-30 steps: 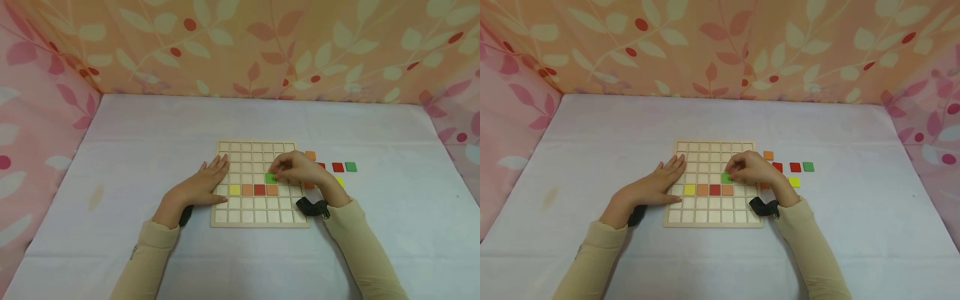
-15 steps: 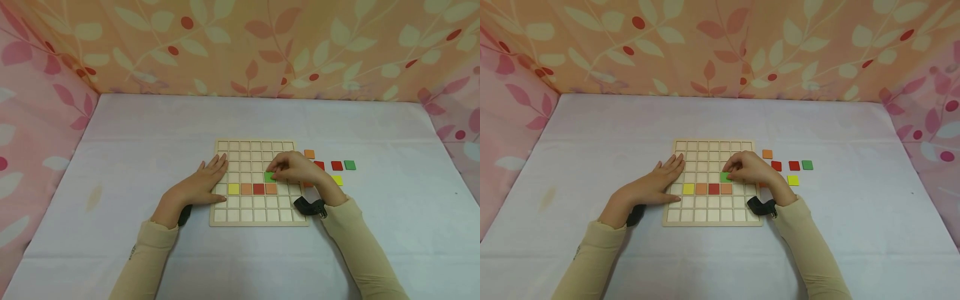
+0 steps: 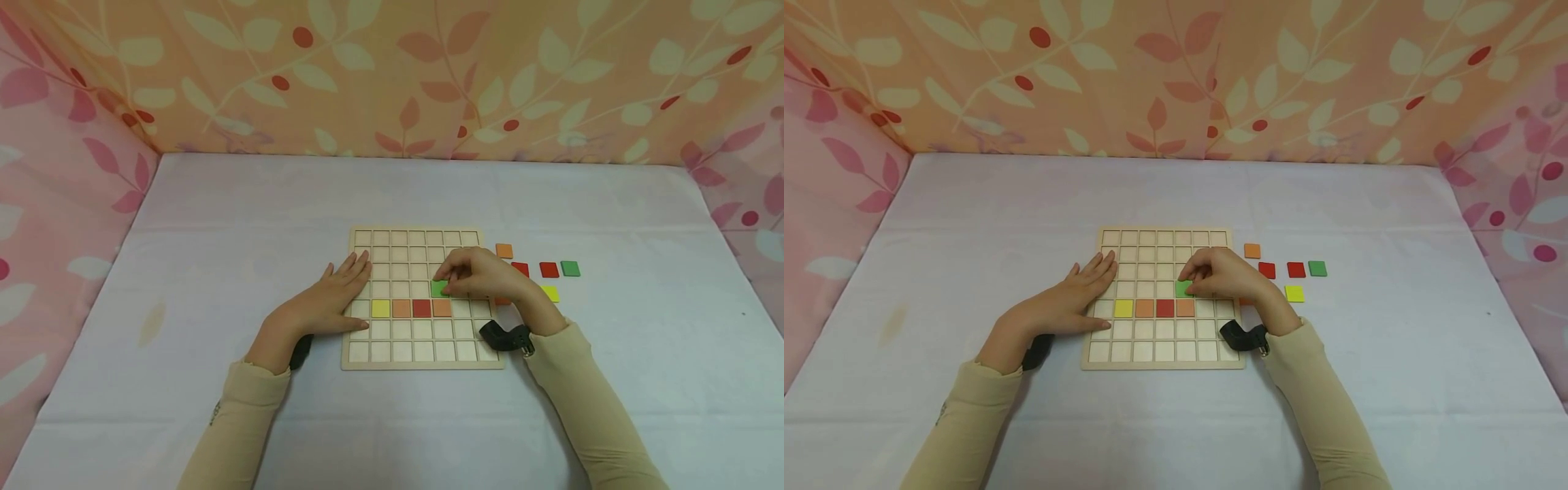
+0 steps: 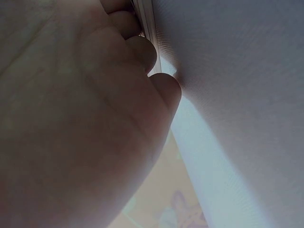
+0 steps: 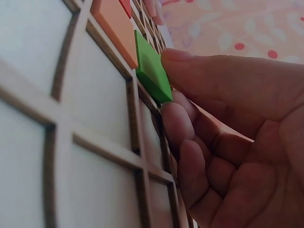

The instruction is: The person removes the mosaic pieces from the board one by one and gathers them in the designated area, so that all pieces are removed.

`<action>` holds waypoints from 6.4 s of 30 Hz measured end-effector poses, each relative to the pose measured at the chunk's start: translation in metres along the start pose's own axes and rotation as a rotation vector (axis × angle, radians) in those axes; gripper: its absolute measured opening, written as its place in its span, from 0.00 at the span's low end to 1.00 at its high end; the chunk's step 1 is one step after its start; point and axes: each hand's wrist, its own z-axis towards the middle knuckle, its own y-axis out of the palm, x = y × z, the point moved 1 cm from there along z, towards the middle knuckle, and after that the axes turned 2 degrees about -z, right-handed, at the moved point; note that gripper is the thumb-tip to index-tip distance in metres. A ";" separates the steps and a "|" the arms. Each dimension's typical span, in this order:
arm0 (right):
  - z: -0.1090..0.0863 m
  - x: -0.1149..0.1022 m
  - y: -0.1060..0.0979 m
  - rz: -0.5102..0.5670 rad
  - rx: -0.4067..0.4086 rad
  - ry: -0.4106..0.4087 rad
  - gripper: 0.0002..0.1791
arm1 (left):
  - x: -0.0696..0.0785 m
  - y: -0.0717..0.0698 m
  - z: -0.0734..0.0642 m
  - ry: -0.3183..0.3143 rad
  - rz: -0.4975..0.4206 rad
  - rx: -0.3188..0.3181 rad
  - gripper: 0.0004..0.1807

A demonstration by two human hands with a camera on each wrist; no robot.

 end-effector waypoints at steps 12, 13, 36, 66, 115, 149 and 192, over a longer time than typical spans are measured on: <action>-0.001 0.001 0.001 0.028 0.010 0.014 0.07 | 0.000 0.000 0.000 -0.006 -0.001 -0.011 0.52; -0.001 0.001 0.001 0.028 0.012 0.016 0.07 | 0.000 0.000 0.000 -0.006 -0.001 -0.010 0.52; -0.002 0.000 -0.002 0.026 0.014 -0.023 0.06 | 0.001 -0.002 -0.001 0.006 0.004 0.004 0.52; -0.011 0.002 -0.006 0.053 0.032 0.053 0.05 | 0.000 -0.001 -0.001 0.000 0.011 -0.005 0.50; -0.095 0.028 -0.051 -0.032 0.247 0.180 0.06 | -0.001 -0.001 0.000 0.024 0.019 0.022 0.48; -0.142 0.048 -0.080 -0.124 0.316 0.289 0.10 | -0.001 0.000 0.001 0.015 0.001 0.018 0.49; -0.149 0.077 -0.099 -0.236 0.251 0.426 0.11 | 0.000 0.000 -0.001 0.022 -0.009 0.020 0.49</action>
